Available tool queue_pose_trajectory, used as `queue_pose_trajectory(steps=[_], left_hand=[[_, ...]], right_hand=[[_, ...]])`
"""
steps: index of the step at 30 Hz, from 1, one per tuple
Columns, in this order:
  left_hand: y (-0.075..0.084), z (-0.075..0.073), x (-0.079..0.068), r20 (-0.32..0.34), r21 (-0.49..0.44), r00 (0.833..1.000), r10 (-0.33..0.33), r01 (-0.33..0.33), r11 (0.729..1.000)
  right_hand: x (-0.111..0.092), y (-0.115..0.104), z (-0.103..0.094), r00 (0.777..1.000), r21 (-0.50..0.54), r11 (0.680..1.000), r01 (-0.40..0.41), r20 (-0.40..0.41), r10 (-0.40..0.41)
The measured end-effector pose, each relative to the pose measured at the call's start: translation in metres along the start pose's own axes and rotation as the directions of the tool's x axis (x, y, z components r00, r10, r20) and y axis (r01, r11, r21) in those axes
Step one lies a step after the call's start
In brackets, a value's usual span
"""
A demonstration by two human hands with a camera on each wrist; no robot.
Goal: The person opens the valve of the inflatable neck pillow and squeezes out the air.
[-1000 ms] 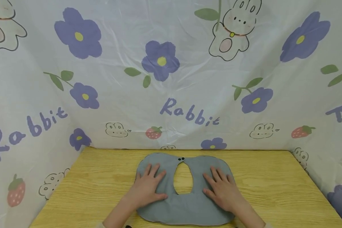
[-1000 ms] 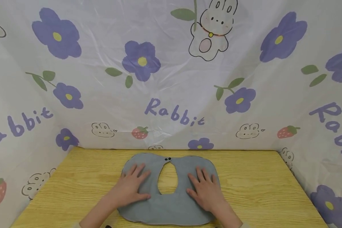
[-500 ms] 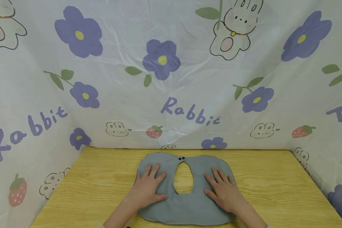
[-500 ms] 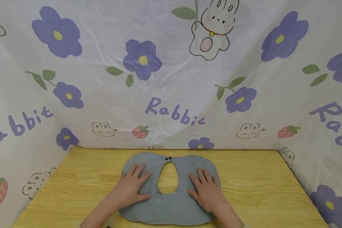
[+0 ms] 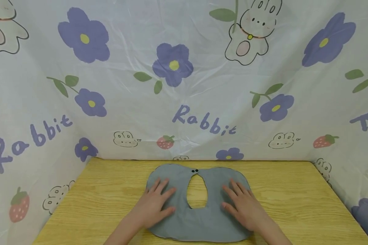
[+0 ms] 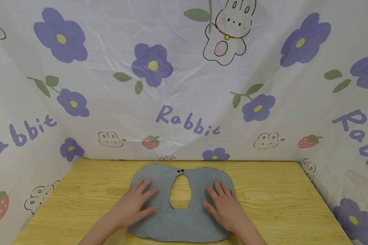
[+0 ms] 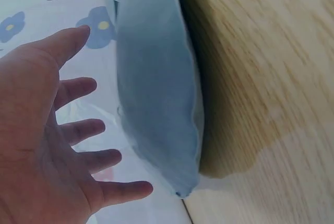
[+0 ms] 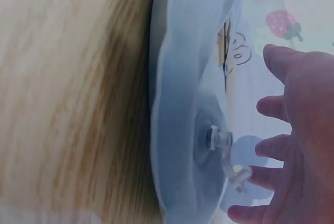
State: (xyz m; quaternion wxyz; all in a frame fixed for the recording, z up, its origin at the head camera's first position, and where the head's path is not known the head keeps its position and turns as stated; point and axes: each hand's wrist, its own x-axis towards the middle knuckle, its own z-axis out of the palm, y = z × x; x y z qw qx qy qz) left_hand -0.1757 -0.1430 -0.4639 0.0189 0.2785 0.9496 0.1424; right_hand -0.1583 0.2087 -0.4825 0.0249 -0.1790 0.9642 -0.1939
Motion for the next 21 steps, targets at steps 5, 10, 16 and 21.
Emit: queue_pose_trajectory(steps=[5,10,16,21], left_hand=[[0.008,-0.006,-0.007,0.020,-0.010,1.000,0.019,-0.019,1.000],[0.015,-0.006,-0.013,0.065,-0.020,0.997,0.046,-0.044,0.999],[0.017,0.004,-0.016,0.114,-0.015,0.992,0.062,-0.060,0.998],[0.015,0.011,-0.017,0.120,-0.013,0.991,0.061,-0.060,0.998]], right_hand=[[-0.006,-0.007,-0.001,1.000,-0.010,0.999,0.031,-0.001,-0.031],[-0.012,-0.012,0.002,0.998,-0.012,0.998,0.067,0.009,-0.067],[-0.013,-0.009,0.012,0.996,-0.036,0.996,0.077,0.043,-0.075],[-0.014,-0.008,0.016,0.996,-0.042,0.997,0.063,0.064,-0.060]])
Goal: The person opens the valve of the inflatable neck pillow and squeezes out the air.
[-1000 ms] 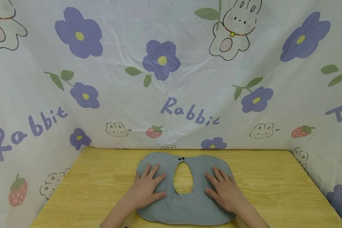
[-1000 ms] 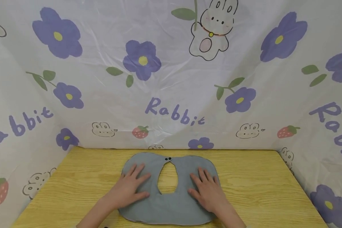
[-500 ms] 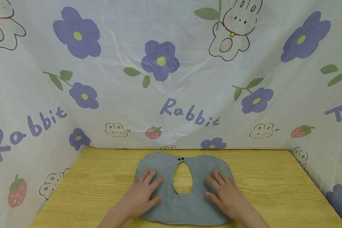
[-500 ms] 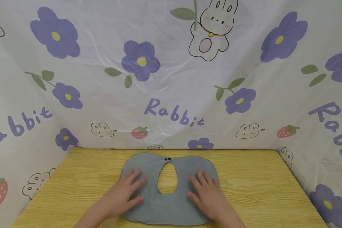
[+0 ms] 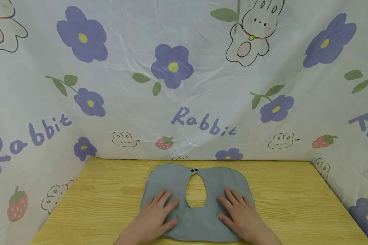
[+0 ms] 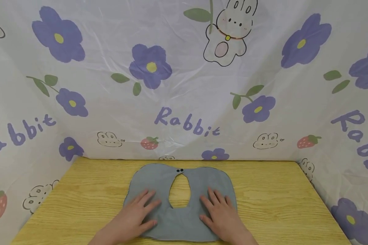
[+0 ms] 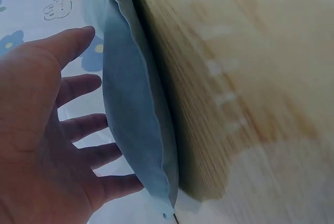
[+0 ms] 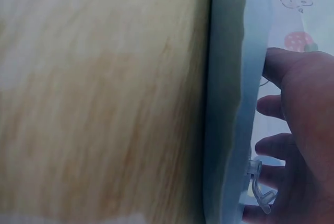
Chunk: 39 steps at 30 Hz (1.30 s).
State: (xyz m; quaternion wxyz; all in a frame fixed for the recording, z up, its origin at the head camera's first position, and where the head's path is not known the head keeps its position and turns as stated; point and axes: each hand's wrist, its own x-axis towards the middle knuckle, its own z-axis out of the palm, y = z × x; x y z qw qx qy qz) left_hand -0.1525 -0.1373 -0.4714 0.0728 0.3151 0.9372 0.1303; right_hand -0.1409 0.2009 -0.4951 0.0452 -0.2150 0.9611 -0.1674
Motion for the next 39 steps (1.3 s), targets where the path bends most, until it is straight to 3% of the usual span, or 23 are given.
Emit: queue_pose_trajectory(steps=[22,29,35,39], left_hand=[[-0.003,0.011,-0.001,0.013,-0.028,1.000,0.009,-0.009,1.000],[0.002,0.006,-0.001,0.003,-0.056,1.000,-0.004,0.004,0.998],[0.019,-0.003,-0.001,-0.025,0.026,0.996,0.082,-0.082,0.996],[0.031,-0.002,0.000,-0.038,0.118,0.984,0.172,-0.166,0.979]], right_hand=[[-0.003,0.007,0.005,1.000,-0.014,1.000,-0.013,0.018,0.013],[-0.005,0.003,0.000,1.000,-0.033,0.999,-0.015,-0.018,0.014],[-0.009,-0.009,-0.005,0.999,-0.037,0.999,0.033,-0.038,-0.035],[-0.009,-0.016,-0.005,0.996,-0.055,0.995,0.089,-0.015,-0.090]])
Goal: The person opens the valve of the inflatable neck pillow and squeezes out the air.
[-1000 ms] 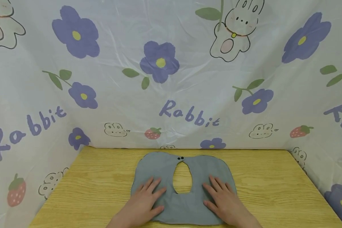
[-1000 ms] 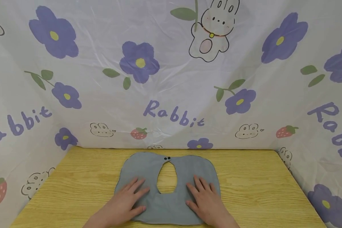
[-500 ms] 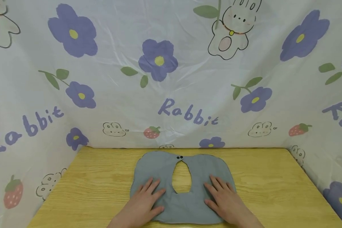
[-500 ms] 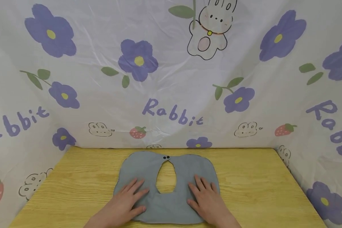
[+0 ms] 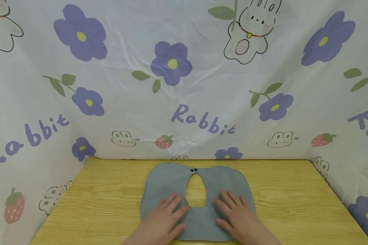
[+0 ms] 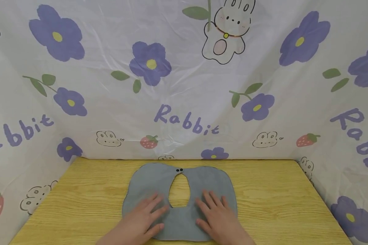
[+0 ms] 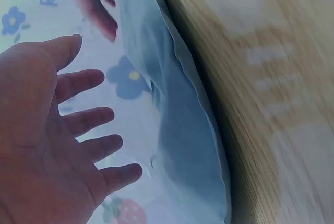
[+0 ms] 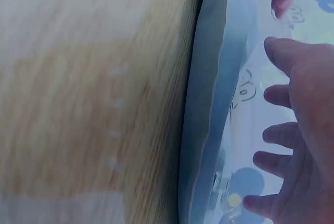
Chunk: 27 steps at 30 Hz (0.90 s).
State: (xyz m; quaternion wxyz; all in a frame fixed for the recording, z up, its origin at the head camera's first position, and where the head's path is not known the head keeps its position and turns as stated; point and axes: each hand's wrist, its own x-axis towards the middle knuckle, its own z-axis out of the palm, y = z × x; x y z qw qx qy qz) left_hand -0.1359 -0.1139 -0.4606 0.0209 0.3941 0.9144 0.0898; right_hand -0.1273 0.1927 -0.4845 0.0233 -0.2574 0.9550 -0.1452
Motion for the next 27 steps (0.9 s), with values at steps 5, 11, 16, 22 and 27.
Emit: queue_pose_trajectory(steps=[5,11,16,22,27], left_hand=[[0.012,0.008,0.006,-0.043,0.112,0.988,0.149,-0.144,0.983],[0.017,0.020,0.011,0.016,0.085,0.985,0.171,-0.171,0.982],[0.015,0.027,0.013,0.086,0.043,0.985,0.149,-0.153,0.987],[0.012,0.031,0.013,0.110,0.007,0.983,0.148,-0.150,0.989],[0.011,0.033,0.015,0.141,-0.022,0.981,0.136,-0.134,0.991]], right_hand=[[-0.001,-0.006,0.005,0.995,-0.055,0.993,0.105,0.000,-0.105],[-0.002,-0.011,0.017,0.983,-0.045,0.982,0.186,0.019,-0.185],[0.000,-0.011,0.024,0.983,0.015,0.988,0.154,0.100,-0.155],[0.001,-0.011,0.026,0.980,0.071,0.992,0.103,0.163,-0.113],[0.001,-0.011,0.027,0.978,0.104,0.992,0.071,0.187,-0.090]])
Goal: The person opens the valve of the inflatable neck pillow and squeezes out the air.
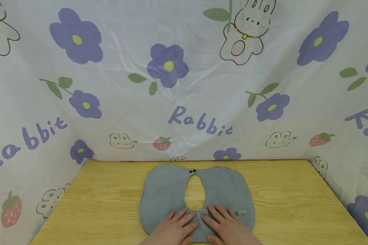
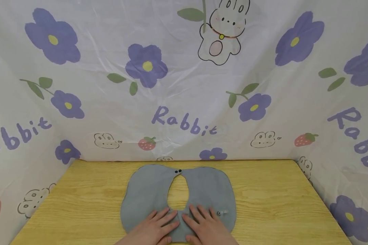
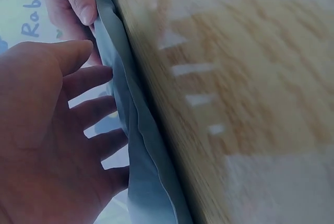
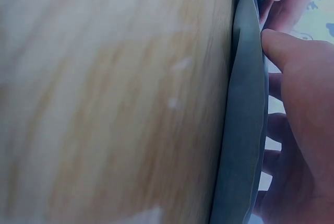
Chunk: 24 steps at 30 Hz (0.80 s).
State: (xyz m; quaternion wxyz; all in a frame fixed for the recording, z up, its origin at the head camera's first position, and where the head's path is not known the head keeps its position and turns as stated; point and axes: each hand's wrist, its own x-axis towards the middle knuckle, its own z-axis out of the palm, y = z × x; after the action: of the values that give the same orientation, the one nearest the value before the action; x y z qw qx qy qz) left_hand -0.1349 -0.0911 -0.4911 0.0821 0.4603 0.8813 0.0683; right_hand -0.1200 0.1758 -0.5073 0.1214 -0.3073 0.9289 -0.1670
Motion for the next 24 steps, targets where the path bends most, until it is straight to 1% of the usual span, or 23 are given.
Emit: queue_pose_trajectory(steps=[9,13,18,21,24], left_hand=[[0.0021,0.0011,0.0011,0.000,0.017,1.000,-0.011,0.011,1.000],[0.0019,0.0019,0.0008,0.011,0.005,1.000,-0.020,0.020,1.000],[0.0009,0.0038,-0.0004,0.014,-0.017,1.000,-0.016,0.016,1.000],[0.0005,0.0032,-0.0006,0.017,-0.026,1.000,-0.021,0.021,0.999],[0.0004,-0.0007,0.0000,-0.001,-0.038,1.000,-0.028,0.028,0.999]], right_hand=[[-0.0007,0.0004,0.0010,1.000,0.007,1.000,-0.004,-0.003,0.004],[-0.0002,0.0002,0.0014,1.000,-0.001,1.000,0.004,-0.009,-0.004],[-0.0002,-0.0012,0.0002,1.000,-0.021,1.000,0.013,-0.014,-0.013],[0.0000,-0.0011,-0.0018,0.999,-0.022,0.999,0.030,-0.018,-0.031],[0.0019,0.0001,-0.0076,0.998,-0.032,0.998,0.060,-0.016,-0.061]])
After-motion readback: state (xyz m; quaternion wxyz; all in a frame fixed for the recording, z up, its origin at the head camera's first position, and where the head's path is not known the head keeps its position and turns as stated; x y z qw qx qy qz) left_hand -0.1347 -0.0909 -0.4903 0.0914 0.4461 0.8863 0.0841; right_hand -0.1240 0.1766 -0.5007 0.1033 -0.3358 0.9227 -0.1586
